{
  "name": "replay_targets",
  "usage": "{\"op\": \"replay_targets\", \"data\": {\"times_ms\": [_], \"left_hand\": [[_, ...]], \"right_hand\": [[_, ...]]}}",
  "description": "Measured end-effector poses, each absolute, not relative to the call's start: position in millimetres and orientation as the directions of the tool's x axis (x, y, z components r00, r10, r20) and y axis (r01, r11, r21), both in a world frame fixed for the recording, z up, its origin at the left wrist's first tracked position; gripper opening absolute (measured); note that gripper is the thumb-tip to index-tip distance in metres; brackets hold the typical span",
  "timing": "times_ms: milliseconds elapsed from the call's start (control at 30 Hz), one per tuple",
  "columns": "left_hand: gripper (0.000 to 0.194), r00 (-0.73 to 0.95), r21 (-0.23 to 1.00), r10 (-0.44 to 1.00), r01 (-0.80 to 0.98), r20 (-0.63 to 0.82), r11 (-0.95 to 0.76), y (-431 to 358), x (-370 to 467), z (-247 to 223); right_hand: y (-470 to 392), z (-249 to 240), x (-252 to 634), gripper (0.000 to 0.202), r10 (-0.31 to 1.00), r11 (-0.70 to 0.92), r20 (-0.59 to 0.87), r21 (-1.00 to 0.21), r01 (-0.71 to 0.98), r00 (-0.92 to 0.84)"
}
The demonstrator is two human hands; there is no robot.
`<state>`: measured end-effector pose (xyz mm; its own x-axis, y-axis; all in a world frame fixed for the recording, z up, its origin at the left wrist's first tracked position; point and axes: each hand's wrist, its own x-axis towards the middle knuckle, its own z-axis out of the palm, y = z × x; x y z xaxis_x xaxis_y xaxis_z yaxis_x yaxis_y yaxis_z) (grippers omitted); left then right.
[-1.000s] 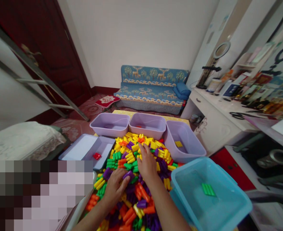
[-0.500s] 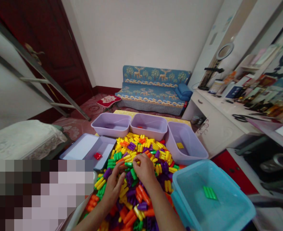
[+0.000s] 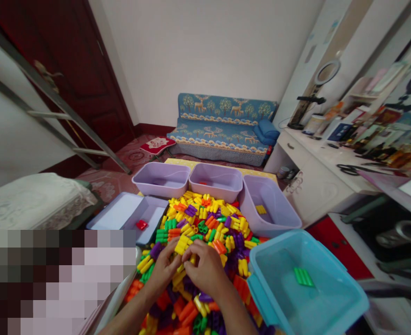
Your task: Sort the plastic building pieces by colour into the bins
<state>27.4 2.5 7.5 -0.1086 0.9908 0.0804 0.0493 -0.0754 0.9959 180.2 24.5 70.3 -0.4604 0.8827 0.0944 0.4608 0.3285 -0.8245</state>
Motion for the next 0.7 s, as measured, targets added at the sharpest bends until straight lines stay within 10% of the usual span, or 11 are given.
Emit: {"op": "replay_targets", "data": {"times_ms": [700], "left_hand": [[0.024,-0.027,0.898,0.981,0.409,0.192,-0.164,0.3,26.2,-6.4]], "right_hand": [[31.6,47.7,185.4,0.011,0.948,0.299,0.169,-0.769,0.566,-0.27]]}}
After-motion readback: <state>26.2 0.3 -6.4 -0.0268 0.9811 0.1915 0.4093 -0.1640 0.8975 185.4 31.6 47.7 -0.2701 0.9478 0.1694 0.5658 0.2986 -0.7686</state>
